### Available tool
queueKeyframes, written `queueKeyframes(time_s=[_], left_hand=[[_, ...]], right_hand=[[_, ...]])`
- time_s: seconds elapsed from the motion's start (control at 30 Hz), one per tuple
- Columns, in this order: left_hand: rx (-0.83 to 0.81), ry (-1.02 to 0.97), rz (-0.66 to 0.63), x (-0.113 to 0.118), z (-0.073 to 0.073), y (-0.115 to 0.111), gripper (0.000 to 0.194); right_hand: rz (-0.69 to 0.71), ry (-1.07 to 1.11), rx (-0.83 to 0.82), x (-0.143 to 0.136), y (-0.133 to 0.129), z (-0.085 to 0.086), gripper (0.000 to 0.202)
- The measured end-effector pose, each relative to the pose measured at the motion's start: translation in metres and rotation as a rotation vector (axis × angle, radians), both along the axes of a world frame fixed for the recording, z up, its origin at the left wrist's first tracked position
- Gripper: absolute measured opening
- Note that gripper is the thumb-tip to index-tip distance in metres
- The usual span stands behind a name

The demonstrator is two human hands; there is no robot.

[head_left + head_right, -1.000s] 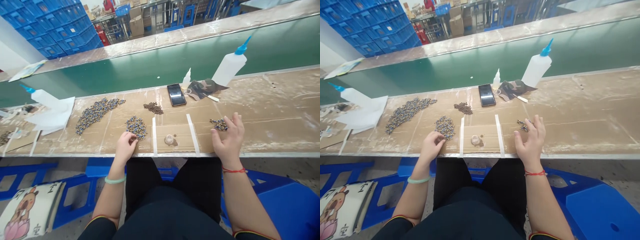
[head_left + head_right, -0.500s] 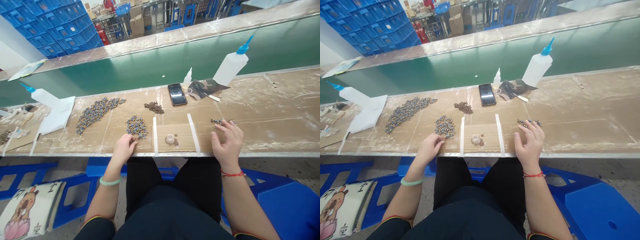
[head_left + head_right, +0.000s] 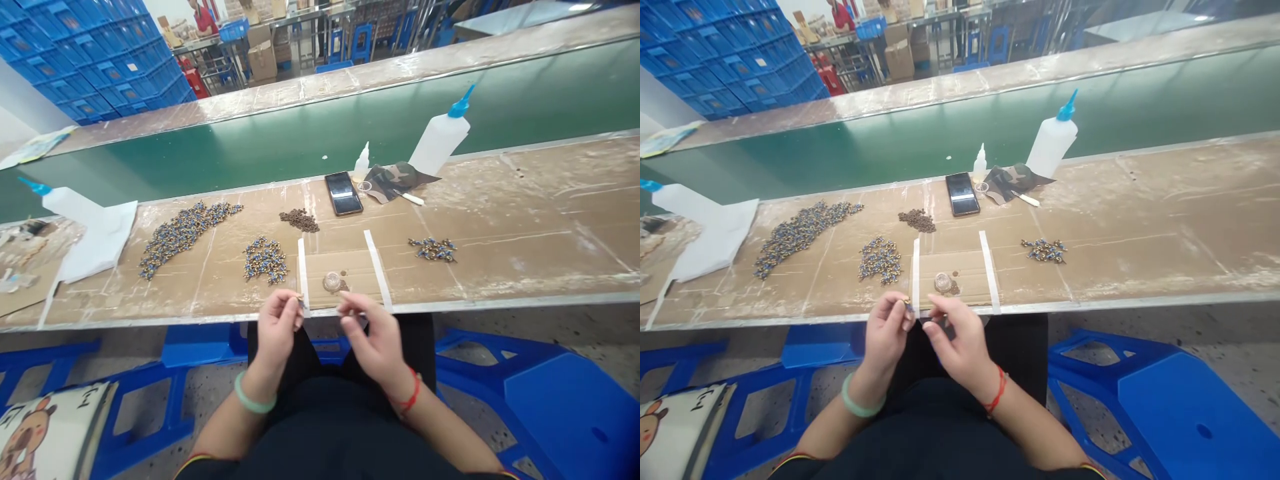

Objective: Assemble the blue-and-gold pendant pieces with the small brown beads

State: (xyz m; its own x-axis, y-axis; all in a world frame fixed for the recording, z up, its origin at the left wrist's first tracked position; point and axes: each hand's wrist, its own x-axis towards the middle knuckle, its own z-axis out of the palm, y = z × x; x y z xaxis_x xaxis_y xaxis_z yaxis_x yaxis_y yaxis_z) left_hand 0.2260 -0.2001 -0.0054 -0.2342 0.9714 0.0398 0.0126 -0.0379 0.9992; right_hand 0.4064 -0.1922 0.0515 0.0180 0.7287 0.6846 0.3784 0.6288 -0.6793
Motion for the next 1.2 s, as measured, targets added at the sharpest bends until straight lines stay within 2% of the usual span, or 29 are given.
queueKeyframes(time_s=[0.1, 0.2, 0.3, 0.4, 0.5, 0.63, 0.7, 0.77, 0.9, 1.07, 1.2], left_hand=[[0.046, -0.191, -0.023, 0.043, 0.006, -0.008, 0.034], [0.105, -0.207, 0.002, 0.061, 0.02, -0.009, 0.037], [0.053, -0.245, -0.006, 0.061, 0.03, -0.006, 0.043], [-0.105, -0.389, -0.12, 0.055, 0.037, -0.002, 0.053], [-0.248, -0.447, -0.258, 0.05, 0.043, 0.0, 0.058], [-0.336, -0.315, -0.348, 0.043, 0.046, 0.001, 0.061], [-0.329, -0.265, -0.413, 0.04, 0.046, 0.001, 0.063], [-0.3, -0.24, -0.467, 0.038, 0.044, 0.0, 0.064], [-0.233, -0.225, -0.466, 0.04, 0.04, 0.001, 0.062], [-0.133, -0.191, -0.472, 0.049, 0.044, 0.008, 0.06], [-0.092, 0.036, -0.508, 0.051, 0.055, 0.019, 0.064]], right_hand=[[0.149, 0.071, -0.098, -0.013, -0.006, -0.011, 0.015], [0.131, 0.143, -0.144, -0.01, -0.008, -0.023, 0.016], [0.091, 0.112, -0.076, -0.003, -0.007, -0.029, 0.02], [0.09, -0.011, 0.069, 0.006, -0.001, -0.03, 0.029], [0.18, -0.164, 0.225, 0.017, 0.007, -0.029, 0.035], [0.319, -0.235, 0.297, 0.027, 0.012, -0.026, 0.036], [0.363, -0.143, 0.212, 0.029, 0.012, -0.024, 0.033], [0.381, -0.023, 0.05, 0.027, 0.01, -0.024, 0.025], [0.372, 0.168, -0.209, 0.019, 0.004, -0.026, 0.011], [0.331, 0.422, -0.334, 0.01, 0.001, -0.031, 0.008], [0.369, 0.507, -0.373, 0.013, 0.004, -0.034, 0.009]])
